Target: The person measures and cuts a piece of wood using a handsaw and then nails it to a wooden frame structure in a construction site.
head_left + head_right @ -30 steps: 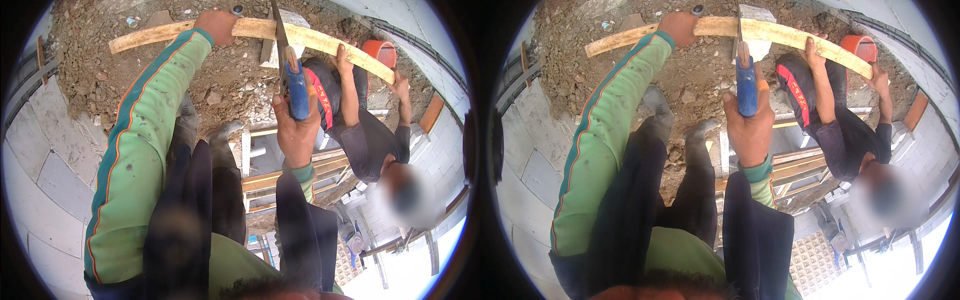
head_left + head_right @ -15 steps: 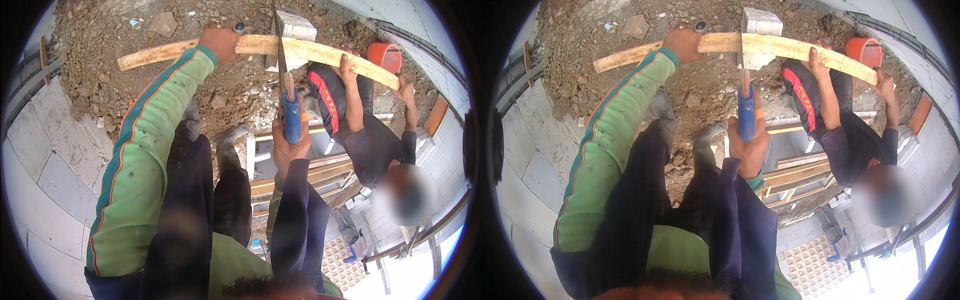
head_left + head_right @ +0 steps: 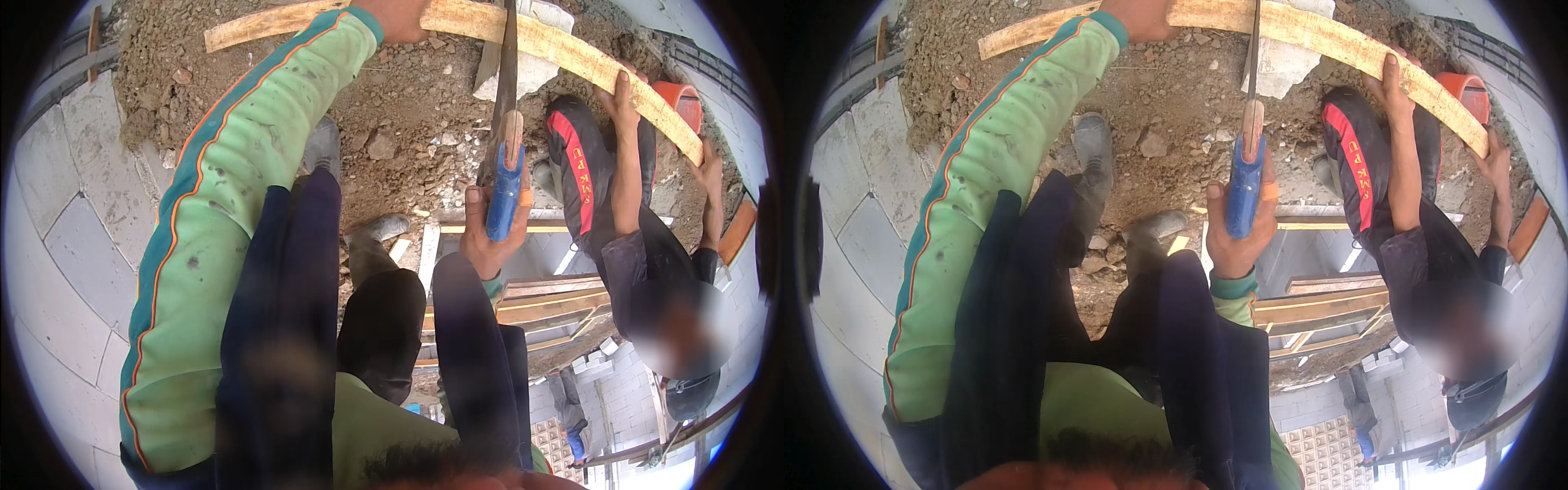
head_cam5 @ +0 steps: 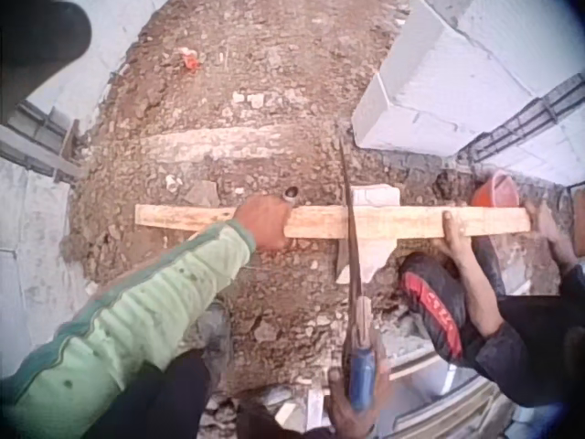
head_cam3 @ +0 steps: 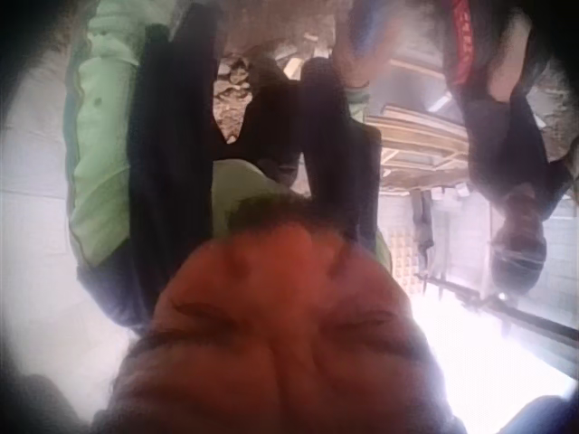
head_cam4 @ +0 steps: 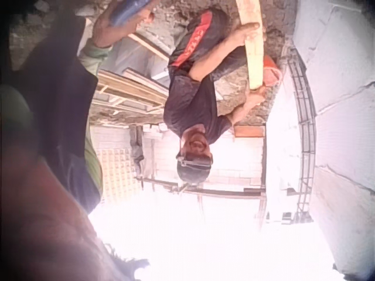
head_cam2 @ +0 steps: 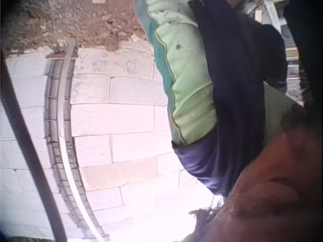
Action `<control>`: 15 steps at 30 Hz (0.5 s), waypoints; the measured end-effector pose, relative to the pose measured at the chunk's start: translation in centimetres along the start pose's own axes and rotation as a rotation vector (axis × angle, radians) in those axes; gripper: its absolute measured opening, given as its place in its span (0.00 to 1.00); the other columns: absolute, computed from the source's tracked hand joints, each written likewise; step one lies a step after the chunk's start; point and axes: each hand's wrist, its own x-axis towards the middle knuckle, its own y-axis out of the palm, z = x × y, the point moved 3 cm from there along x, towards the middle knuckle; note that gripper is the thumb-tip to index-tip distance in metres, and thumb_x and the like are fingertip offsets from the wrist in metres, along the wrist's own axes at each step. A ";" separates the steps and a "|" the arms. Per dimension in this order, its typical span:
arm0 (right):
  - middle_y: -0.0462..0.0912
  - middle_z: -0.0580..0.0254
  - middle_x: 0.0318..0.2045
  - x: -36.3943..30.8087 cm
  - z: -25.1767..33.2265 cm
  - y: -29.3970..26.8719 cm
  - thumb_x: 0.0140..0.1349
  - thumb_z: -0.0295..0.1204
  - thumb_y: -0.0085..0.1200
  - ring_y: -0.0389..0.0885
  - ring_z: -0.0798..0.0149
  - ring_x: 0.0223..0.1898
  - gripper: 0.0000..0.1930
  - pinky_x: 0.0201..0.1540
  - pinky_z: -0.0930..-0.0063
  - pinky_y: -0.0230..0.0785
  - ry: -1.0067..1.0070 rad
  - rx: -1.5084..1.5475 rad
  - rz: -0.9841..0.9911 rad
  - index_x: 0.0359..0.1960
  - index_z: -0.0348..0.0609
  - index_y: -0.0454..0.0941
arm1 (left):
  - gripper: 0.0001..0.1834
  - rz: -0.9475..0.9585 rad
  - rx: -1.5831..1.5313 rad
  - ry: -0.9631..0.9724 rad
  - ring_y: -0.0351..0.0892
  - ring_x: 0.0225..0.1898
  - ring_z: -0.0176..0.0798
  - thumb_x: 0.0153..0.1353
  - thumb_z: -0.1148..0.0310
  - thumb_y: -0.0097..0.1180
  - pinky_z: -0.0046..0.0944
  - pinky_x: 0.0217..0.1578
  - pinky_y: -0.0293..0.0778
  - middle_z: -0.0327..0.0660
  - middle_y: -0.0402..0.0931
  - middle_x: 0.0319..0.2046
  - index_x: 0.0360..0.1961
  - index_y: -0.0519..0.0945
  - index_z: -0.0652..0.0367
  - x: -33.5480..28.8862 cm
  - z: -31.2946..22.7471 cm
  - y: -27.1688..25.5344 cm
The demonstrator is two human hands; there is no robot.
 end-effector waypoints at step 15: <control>0.85 0.55 0.42 3.3 -4.2 7.6 0.58 0.21 0.64 0.80 0.71 0.37 0.31 0.45 0.75 0.75 -0.545 -0.090 -0.144 0.65 0.33 0.71 | 0.18 -0.264 -0.033 0.062 0.86 0.40 0.60 0.44 0.57 0.66 0.55 0.45 0.81 0.52 0.86 0.34 0.34 0.87 0.55 -4.7 1.4 5.9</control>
